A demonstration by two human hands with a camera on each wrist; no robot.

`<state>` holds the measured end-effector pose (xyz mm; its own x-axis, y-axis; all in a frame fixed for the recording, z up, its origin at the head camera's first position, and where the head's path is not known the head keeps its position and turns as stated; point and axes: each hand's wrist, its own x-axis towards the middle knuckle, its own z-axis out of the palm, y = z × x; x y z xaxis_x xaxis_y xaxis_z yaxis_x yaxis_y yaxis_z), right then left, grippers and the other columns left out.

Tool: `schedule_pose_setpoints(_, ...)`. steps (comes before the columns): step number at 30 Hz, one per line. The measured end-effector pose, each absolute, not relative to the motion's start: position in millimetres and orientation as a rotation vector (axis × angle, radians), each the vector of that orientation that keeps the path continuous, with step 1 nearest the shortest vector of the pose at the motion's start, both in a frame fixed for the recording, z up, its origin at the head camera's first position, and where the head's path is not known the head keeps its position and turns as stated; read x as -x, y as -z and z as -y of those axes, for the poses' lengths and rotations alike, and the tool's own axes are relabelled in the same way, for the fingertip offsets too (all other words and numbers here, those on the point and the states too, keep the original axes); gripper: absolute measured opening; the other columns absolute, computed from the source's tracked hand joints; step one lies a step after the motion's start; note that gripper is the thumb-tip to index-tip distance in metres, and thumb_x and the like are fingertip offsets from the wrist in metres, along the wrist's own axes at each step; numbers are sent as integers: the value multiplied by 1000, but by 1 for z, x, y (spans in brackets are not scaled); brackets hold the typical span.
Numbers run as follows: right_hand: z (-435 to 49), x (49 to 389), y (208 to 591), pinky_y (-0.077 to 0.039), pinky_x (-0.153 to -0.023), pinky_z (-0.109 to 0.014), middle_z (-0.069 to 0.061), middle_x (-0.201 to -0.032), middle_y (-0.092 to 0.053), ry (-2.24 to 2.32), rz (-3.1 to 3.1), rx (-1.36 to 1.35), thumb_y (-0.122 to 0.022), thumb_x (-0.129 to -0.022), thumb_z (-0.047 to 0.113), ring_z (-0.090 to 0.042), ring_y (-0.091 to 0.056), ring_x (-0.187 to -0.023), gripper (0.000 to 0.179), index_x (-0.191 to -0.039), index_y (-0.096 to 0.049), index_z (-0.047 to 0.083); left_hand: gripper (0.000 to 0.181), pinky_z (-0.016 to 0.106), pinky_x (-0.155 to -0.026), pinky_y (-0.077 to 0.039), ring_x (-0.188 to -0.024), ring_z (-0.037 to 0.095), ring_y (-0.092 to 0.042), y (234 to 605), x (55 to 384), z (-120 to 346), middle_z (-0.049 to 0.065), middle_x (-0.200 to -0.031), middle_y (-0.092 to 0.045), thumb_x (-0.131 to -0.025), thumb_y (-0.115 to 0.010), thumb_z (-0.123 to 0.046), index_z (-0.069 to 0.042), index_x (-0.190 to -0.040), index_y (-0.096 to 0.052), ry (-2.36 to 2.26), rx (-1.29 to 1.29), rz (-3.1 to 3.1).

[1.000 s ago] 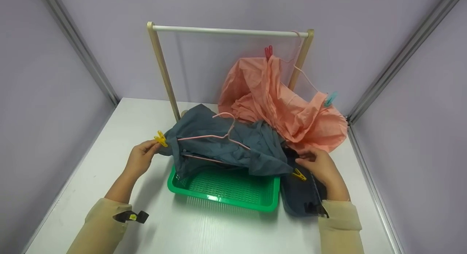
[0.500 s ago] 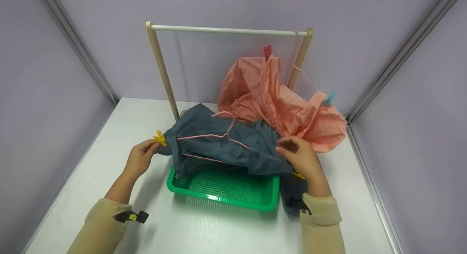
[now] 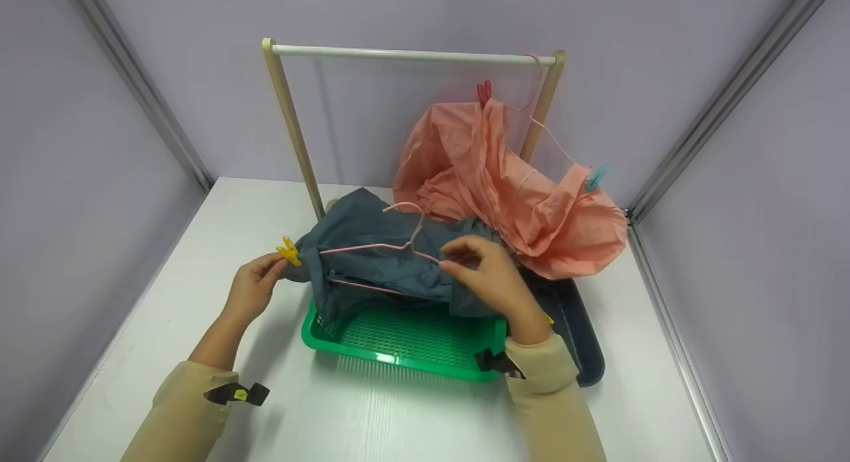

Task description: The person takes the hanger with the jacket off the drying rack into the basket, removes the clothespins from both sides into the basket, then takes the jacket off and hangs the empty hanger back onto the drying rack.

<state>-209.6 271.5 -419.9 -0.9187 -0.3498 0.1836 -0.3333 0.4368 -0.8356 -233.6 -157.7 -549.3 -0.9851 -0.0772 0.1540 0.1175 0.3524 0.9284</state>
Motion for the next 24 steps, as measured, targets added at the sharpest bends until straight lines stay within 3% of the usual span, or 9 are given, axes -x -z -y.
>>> schedule_pose_setpoints(10, -219, 211, 419, -55, -83, -27, -9, -113, -68, 1514, -2565, 860, -72, -94, 13, -22, -64, -100, 27, -120, -69, 7, 24, 36, -83, -55, -99, 21, -67, 550, 233, 156, 8, -114, -72, -102, -61, -22, -6, -114, -73, 1678, 34, 2431)
schedule_pose_setpoints(19, -171, 216, 424, -54, -91, -38, -8, -112, -68, 1537, -2527, 1145, -72, -95, 17, -17, -64, -100, 26, -120, -69, 10, 23, 34, -79, -54, -95, 21, -67, 550, 233, 156, 8, -111, -72, -102, -60, -20, -6, -114, -73, 1648, 29, 2444)
schedule_pose_setpoints(24, -146, 222, 428, -54, -90, -38, -10, -114, -67, 1561, -2490, 1166, -71, -95, 20, -27, -65, -100, 28, -119, -69, 6, 22, 35, -80, -54, -96, 21, -67, 550, 233, 157, 8, -111, -72, -102, -59, -20, -7, -114, -73, 1645, 22, 2451)
